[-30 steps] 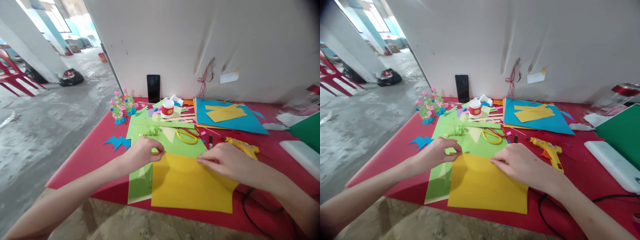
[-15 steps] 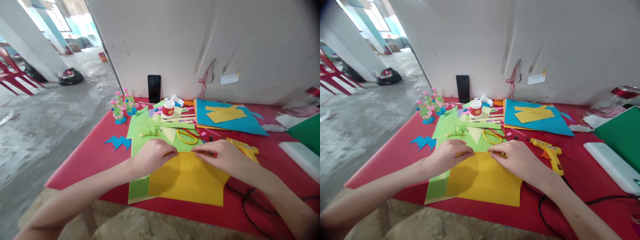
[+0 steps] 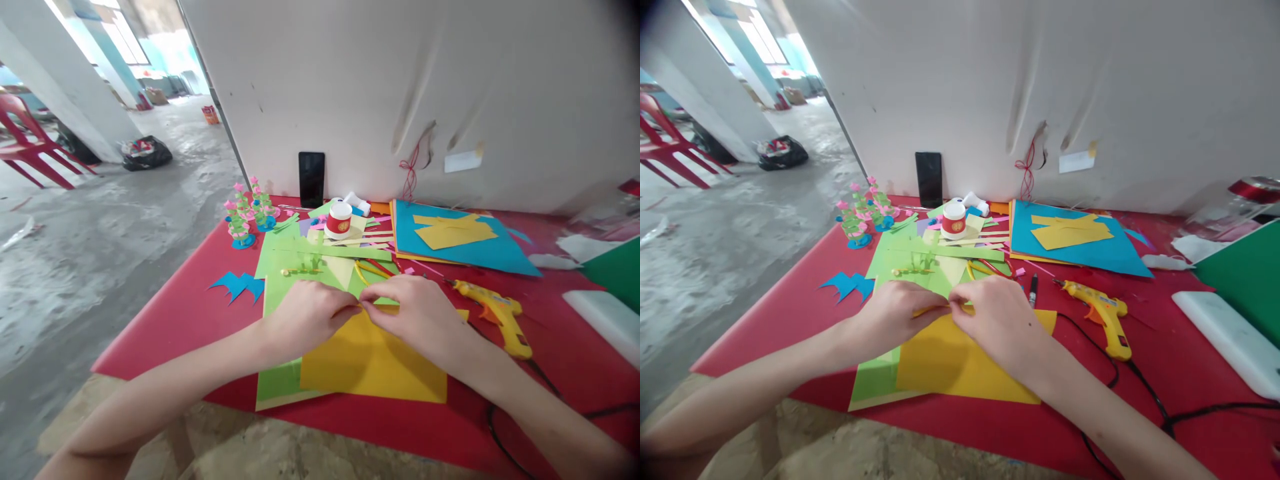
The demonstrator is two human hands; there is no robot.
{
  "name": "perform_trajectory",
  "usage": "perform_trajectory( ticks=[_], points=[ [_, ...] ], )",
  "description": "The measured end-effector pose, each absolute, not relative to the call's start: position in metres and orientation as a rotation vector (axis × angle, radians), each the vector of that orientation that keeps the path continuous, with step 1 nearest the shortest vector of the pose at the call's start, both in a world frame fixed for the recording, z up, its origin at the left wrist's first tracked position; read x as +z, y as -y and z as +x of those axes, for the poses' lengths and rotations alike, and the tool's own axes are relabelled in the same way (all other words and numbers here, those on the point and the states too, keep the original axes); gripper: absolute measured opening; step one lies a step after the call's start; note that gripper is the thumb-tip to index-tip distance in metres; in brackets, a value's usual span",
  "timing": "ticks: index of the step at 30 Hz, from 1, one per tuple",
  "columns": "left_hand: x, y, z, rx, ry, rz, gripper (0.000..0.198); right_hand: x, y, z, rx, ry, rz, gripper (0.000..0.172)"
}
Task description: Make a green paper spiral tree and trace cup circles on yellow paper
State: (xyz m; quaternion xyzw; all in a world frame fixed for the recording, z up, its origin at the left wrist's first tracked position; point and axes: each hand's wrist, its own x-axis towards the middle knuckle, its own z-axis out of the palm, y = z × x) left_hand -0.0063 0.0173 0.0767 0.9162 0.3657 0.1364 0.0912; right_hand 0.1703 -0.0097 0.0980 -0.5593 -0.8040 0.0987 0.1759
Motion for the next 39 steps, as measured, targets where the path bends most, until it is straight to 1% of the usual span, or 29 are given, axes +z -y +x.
perform_trajectory(
  ticks=[5, 13, 18, 21, 25, 26, 28, 31, 32, 34, 37, 39],
  points=[
    [0.076, -0.017, -0.009, 0.482, -1.073, 2.640, 0.017, 0.097, 0.009, 0.166, 0.491, 2.177, -1.565, 0.014],
    [0.084, -0.015, -0.016, 0.518, -1.051, 2.526, 0.017, 0.102, 0.015, 0.176, 0.512, 2.118, -1.622, 0.013],
    [0.094, -0.018, -0.031, 0.532, -1.105, 2.484, 0.016, 0.101, 0.020, 0.199, 0.322, 2.077, -1.695, 0.011],
    [0.098, -0.020, -0.048, 0.541, -1.119, 2.478, 0.017, 0.094, 0.022, 0.226, 0.191, 2.106, -1.767, 0.013],
    [0.102, -0.027, -0.066, 0.517, -1.183, 2.437, 0.017, 0.090, 0.025, 0.254, -0.200, 2.062, -2.040, 0.016],
    [0.102, -0.029, -0.068, 0.506, -1.177, 2.414, 0.017, 0.091, 0.026, 0.255, -0.245, 2.033, -2.054, 0.018],
    [0.101, -0.032, -0.066, 0.472, -1.135, 2.374, 0.015, 0.093, 0.027, 0.246, -0.194, 2.057, -1.888, 0.023],
    [0.099, -0.033, -0.054, 0.445, -1.040, 2.343, 0.014, 0.091, 0.022, 0.219, -0.023, 2.248, -1.457, 0.032],
    [0.098, -0.034, -0.049, 0.445, -1.004, 2.335, 0.014, 0.089, 0.019, 0.210, 0.026, 2.298, -1.398, 0.029],
    [0.096, -0.041, -0.040, 0.453, -0.940, 2.292, 0.015, 0.083, 0.012, 0.201, 0.091, 2.337, -1.404, 0.019],
    [0.089, -0.080, -0.030, 0.530, -1.040, 2.204, 0.025, 0.073, 0.004, 0.203, 0.078, 2.326, -1.491, 0.023],
    [0.077, -0.126, -0.026, 0.711, -1.310, 2.202, 0.029, 0.068, 0.001, 0.209, 0.051, 2.332, -1.517, 0.024]
  ],
)
